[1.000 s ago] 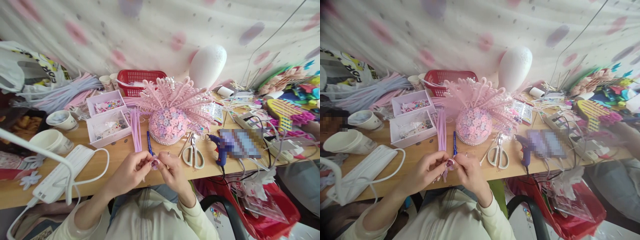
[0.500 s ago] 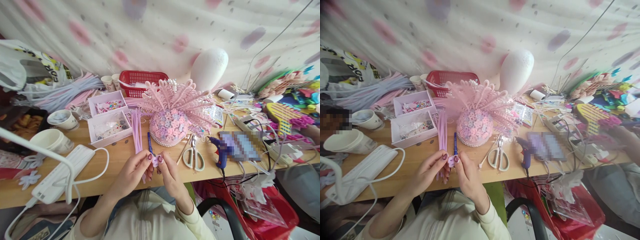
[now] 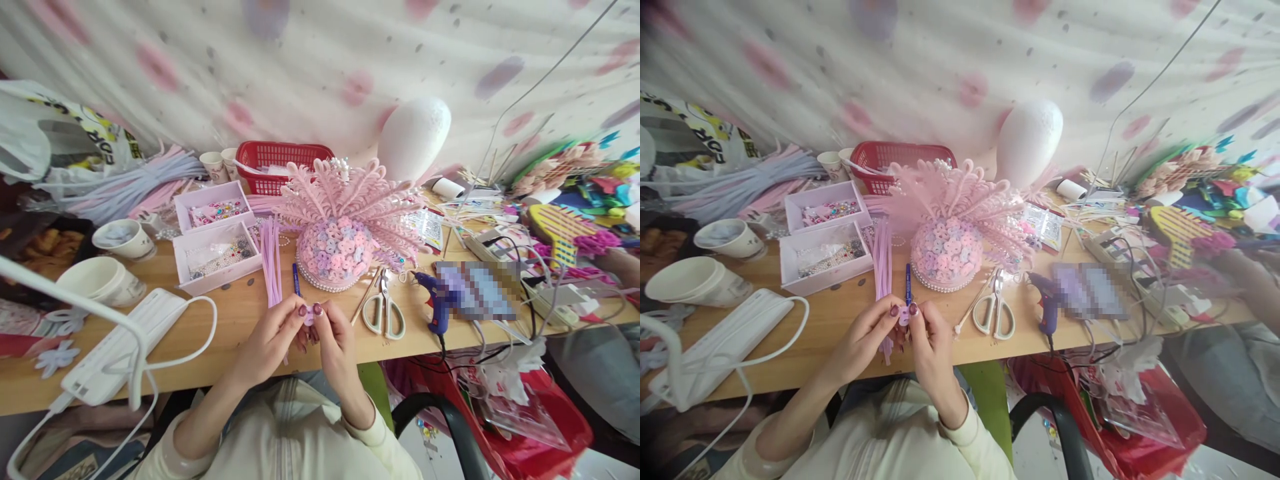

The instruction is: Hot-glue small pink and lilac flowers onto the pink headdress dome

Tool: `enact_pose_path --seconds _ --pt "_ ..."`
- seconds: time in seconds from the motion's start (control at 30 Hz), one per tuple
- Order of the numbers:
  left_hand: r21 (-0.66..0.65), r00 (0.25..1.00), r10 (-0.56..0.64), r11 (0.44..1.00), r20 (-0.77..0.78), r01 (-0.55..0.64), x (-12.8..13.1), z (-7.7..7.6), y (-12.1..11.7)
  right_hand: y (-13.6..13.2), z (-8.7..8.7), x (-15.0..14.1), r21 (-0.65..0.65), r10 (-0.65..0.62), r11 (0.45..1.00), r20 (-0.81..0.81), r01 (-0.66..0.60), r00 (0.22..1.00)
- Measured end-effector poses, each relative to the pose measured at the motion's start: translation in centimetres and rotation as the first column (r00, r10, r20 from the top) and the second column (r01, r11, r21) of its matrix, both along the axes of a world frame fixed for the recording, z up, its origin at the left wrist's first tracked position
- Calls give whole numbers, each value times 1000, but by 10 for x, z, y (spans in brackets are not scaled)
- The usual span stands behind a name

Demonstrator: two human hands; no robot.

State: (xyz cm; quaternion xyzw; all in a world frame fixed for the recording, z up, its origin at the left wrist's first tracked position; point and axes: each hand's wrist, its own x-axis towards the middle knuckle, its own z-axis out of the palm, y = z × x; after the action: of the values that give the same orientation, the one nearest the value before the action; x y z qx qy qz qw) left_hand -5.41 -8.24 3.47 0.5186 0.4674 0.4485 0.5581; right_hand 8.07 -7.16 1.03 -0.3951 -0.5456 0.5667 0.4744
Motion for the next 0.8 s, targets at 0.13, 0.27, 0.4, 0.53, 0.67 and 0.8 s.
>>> enact_pose_path --seconds 0.13,0.27,0.4,0.53,0.67,0.8 --pt "5 999 30 1000 44 -30 0 -1 1 1 -4 3 -54 10 998 -54 -13 998" --pt "-56 986 -77 995 148 86 -9 3 7 1 0 11 -26 193 980 -141 -199 971" --pt "-67 984 -98 992 148 109 -12 8 11 0 7 17 7 232 973 -128 -233 964" --pt "-85 987 -77 992 143 90 -11 8 9 1 11 18 9 240 971 -97 -241 966" --pt "-94 981 -90 990 171 107 -9 5 11 3 8 16 21 219 976 -54 -218 974" --pt "-131 974 47 991 221 -18 -2 1 16 4 3 11 73 101 992 8 -101 995"
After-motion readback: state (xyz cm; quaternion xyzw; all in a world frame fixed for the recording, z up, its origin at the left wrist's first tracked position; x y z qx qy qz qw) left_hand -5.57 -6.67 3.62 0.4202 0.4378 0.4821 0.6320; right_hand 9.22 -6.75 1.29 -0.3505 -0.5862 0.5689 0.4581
